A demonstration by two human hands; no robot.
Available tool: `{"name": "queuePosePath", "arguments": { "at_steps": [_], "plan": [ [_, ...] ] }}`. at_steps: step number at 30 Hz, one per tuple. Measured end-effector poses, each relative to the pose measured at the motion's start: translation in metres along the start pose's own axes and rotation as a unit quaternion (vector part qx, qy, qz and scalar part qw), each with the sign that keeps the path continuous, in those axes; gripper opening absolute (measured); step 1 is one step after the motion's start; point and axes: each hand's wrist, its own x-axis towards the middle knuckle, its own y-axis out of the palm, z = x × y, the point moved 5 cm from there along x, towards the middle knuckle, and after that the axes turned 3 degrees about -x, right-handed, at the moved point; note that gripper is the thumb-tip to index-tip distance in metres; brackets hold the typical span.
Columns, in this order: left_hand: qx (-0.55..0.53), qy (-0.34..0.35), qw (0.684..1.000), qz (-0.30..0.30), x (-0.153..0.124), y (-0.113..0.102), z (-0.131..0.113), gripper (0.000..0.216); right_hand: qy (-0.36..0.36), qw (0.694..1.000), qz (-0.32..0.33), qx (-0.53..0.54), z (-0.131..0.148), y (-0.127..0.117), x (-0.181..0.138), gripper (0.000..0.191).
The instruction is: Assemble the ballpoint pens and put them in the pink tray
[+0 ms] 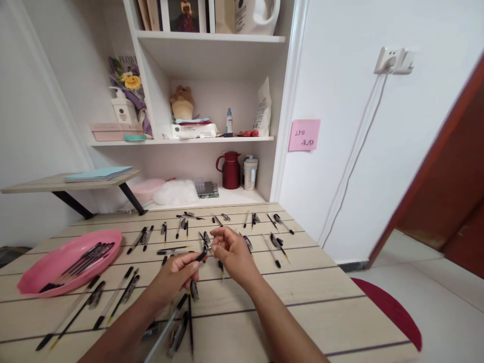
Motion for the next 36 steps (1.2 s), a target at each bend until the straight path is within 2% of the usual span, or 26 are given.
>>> {"name": "queuePosePath", "arguments": {
  "at_steps": [4, 12, 18, 23, 26, 31, 36],
  "plan": [
    [0.027, 0.03, 0.999, 0.001, 0.002, -0.001, 0.003, 0.035, 0.013, 1.0, 0.013, -0.011, -0.003, 0.001, -0.003, 0.029],
    [0.018, 0.043, 0.999, 0.007, 0.001, 0.002, 0.006, 0.037, 0.029, 1.0, 0.002, 0.007, -0.005, 0.001, -0.007, 0.029],
    [0.018, 0.046, 0.999, -0.011, -0.002, 0.003, 0.003, 0.038, 0.061, 0.998, 0.006, -0.008, -0.012, 0.0, -0.009, 0.017],
    [0.06, 0.062, 0.996, -0.016, -0.006, 0.005, -0.004, 0.036, 0.078, 0.997, -0.001, -0.005, -0.018, -0.001, -0.009, 0.017],
    [0.049, 0.059, 0.997, -0.019, -0.006, 0.005, -0.004, 0.035, 0.079, 0.997, -0.014, -0.017, -0.02, 0.0, -0.01, 0.021],
    [0.018, 0.052, 0.998, -0.037, -0.004, 0.004, -0.001, 0.035, 0.071, 0.997, 0.01, 0.042, -0.016, 0.006, -0.011, 0.028],
    [0.041, 0.043, 0.998, -0.033, -0.003, 0.005, 0.001, 0.033, 0.075, 0.996, -0.001, 0.042, -0.018, 0.007, -0.012, 0.023]
  ]
}}
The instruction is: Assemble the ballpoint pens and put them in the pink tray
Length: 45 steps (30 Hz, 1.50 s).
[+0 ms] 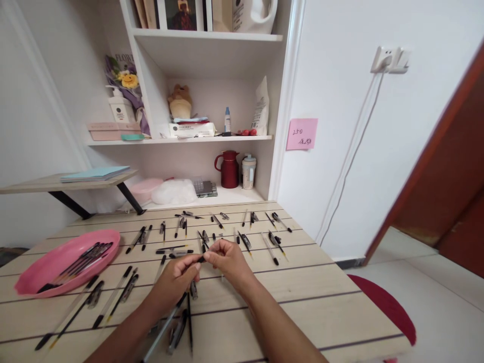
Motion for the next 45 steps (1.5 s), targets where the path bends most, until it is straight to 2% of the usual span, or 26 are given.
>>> {"name": "queuePosePath", "arguments": {
  "at_steps": [4, 9, 13, 17, 20, 26, 29, 34, 38, 45],
  "plan": [
    [-0.002, -0.003, 1.0, -0.015, 0.0, -0.002, 0.003, 0.034, 0.003, 1.0, 0.005, 0.023, -0.003, 0.001, 0.0, 0.026],
    [0.023, -0.001, 1.0, 0.009, 0.0, 0.0, 0.002, 0.036, 0.008, 1.0, -0.005, 0.025, -0.006, 0.0, 0.0, 0.021],
    [0.028, 0.003, 1.0, 0.001, 0.0, -0.002, 0.004, 0.037, 0.021, 0.999, 0.001, 0.04, -0.007, 0.002, -0.001, 0.024],
    [0.035, 0.008, 0.999, 0.01, 0.001, -0.001, 0.007, 0.038, 0.021, 0.999, -0.025, 0.019, -0.007, -0.001, 0.0, 0.021],
    [0.039, 0.001, 0.999, 0.001, 0.002, -0.003, 0.008, 0.039, 0.023, 0.999, -0.01, 0.027, -0.009, 0.0, 0.001, 0.024],
    [0.057, 0.014, 0.998, 0.004, 0.004, -0.004, 0.001, 0.036, 0.037, 0.998, -0.032, 0.027, -0.014, -0.003, 0.003, 0.022],
    [0.058, 0.011, 0.998, -0.01, 0.003, -0.004, 0.0, 0.037, 0.039, 0.998, -0.019, 0.035, -0.016, -0.002, 0.003, 0.025],
    [0.08, 0.046, 0.996, 0.001, 0.002, -0.004, -0.003, 0.035, 0.032, 0.998, -0.024, 0.038, -0.017, -0.003, 0.004, 0.021],
    [0.089, 0.042, 0.995, -0.008, 0.002, -0.005, -0.002, 0.036, 0.028, 0.999, -0.003, 0.04, -0.016, 0.0, 0.003, 0.024],
    [0.149, 0.091, 0.984, -0.02, 0.0, -0.009, -0.011, 0.035, 0.024, 1.0, -0.015, 0.011, -0.02, 0.002, 0.005, 0.025]
  ]
}}
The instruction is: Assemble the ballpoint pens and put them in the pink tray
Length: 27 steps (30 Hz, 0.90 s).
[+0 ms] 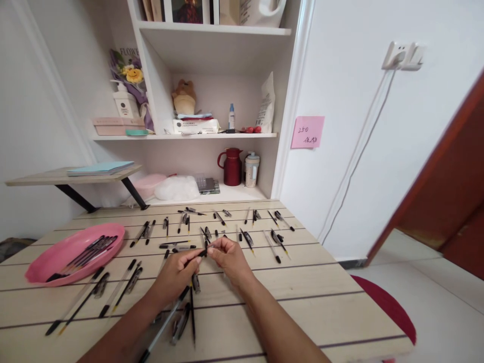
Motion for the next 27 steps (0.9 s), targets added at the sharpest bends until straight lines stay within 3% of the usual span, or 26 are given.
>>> {"name": "queuePosePath", "arguments": {
  "at_steps": [3, 5, 8, 10, 16, 22, 25, 27],
  "plan": [
    [-0.031, -0.035, 0.997, -0.062, 0.004, -0.011, 0.01, 0.037, 0.008, 0.998, 0.0, -0.065, -0.007, 0.004, 0.0, 0.025],
    [-0.07, -0.065, 0.99, -0.099, 0.006, -0.017, 0.019, 0.039, -0.009, 0.982, -0.013, -0.19, -0.01, 0.008, -0.003, 0.019],
    [-0.13, -0.093, 0.981, -0.108, 0.007, -0.019, 0.026, 0.039, -0.024, 0.914, -0.006, -0.406, -0.015, 0.023, -0.01, 0.013],
    [-0.157, -0.1, 0.977, -0.104, 0.007, -0.017, 0.028, 0.04, -0.013, 0.868, 0.007, -0.496, -0.019, 0.032, -0.014, 0.021],
    [-0.162, -0.103, 0.975, -0.111, 0.004, -0.013, 0.029, 0.04, 0.012, 0.794, 0.015, -0.607, -0.016, 0.038, -0.017, 0.033],
    [-0.138, -0.111, 0.979, -0.098, 0.003, -0.011, 0.03, 0.04, -0.001, 0.714, 0.057, -0.698, -0.009, 0.039, -0.023, 0.02],
    [-0.123, -0.105, 0.982, -0.096, 0.003, -0.011, 0.03, 0.039, -0.009, 0.707, 0.057, -0.705, -0.007, 0.038, -0.024, 0.017],
    [-0.115, -0.093, 0.983, -0.105, 0.003, -0.011, 0.03, 0.038, -0.013, 0.737, 0.02, -0.675, -0.004, 0.031, -0.021, 0.018]
  ]
}}
